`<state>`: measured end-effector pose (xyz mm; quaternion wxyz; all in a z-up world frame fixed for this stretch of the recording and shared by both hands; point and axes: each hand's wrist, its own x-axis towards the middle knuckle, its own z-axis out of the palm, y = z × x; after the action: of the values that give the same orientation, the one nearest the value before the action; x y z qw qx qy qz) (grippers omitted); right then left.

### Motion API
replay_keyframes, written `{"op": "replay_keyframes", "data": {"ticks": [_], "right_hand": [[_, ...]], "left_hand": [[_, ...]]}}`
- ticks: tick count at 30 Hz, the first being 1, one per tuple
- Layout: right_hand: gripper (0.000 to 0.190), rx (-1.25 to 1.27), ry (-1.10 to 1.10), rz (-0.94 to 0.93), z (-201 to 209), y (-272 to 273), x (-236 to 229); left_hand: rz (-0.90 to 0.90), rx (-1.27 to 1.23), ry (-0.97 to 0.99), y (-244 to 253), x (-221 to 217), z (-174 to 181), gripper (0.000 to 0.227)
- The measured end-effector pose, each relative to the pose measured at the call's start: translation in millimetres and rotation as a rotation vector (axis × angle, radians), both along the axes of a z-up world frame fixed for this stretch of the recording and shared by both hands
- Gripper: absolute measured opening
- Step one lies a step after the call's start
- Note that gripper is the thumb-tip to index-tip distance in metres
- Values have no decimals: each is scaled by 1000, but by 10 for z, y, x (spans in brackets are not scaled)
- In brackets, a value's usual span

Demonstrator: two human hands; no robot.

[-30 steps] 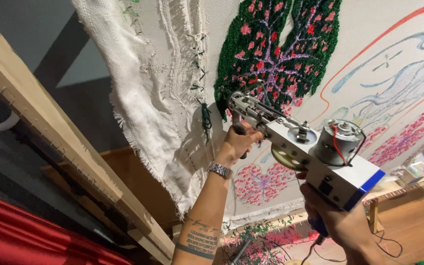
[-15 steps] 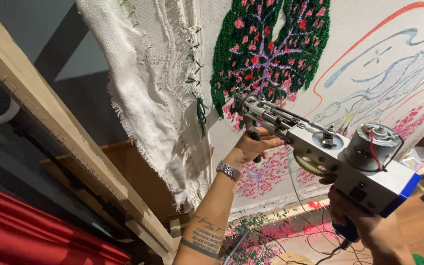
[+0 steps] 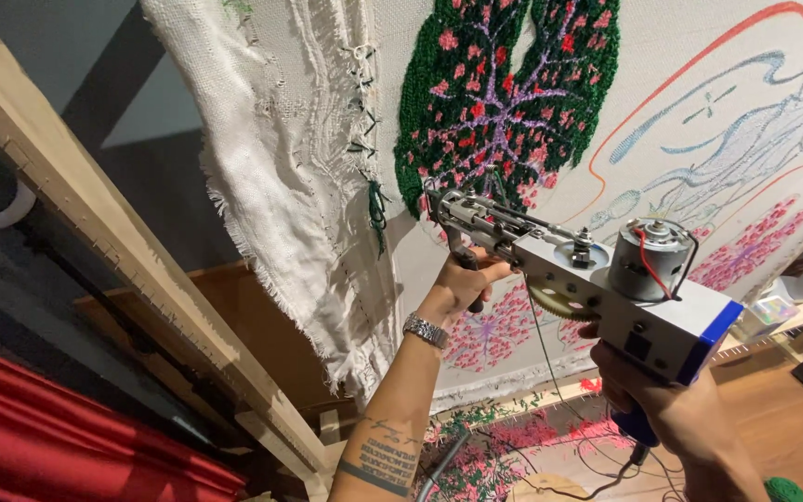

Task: Using a motorized tufting gun to insert yarn into a canvas to create a decorative rug design.

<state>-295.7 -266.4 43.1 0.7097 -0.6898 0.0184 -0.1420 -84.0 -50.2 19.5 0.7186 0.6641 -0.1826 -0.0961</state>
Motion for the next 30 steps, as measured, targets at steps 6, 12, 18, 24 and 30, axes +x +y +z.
{"op": "replay_keyframes", "data": {"ticks": [6,12,18,24,30], "right_hand": [[28,116,15,85,88,120,51],[25,99,49,62,184,315,106],[16,-5,98,-48,130,729,180],[14,87,79,-67,117,942,220],[19,215,23,4,-175,895,286]], "left_hand": [[23,16,-3,49,43,-8,26],[4,-12,-83,89,278,-114,27],[87,-95,35,244,538,-169,23],[132,43,34,389,712,-232,27],[164,132,-7,441,610,-116,27]]}}
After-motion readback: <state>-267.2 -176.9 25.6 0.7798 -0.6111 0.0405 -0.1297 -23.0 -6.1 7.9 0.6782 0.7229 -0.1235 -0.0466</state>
